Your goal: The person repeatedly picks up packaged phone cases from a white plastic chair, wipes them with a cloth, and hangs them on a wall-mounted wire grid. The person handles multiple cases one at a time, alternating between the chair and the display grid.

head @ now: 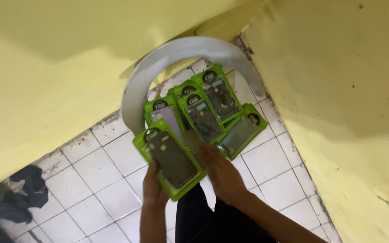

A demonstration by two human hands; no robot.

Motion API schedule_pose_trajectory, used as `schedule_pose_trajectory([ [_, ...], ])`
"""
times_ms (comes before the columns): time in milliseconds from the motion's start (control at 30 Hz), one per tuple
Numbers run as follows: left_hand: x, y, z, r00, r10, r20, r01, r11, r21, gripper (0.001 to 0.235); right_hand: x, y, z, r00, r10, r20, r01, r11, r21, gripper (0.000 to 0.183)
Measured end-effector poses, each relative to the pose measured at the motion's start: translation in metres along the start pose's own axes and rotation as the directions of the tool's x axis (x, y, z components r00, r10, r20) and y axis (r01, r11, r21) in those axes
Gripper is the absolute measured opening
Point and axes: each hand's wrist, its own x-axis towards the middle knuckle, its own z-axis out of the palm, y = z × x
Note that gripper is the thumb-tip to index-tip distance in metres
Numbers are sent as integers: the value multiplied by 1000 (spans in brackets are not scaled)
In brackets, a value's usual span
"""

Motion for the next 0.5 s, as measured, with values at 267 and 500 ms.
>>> schedule_pose_trajectory([
  [267, -24, 10, 11, 996, 59, -67, -50, 990, 132, 55, 94, 75, 26, 957, 101, -273, -151, 974, -170, 65],
  [500, -39, -9, 10, 999, 15, -43, -11, 995, 97, 55, 126, 111, 72, 996, 50, -74, -78, 890, -450, 69],
])
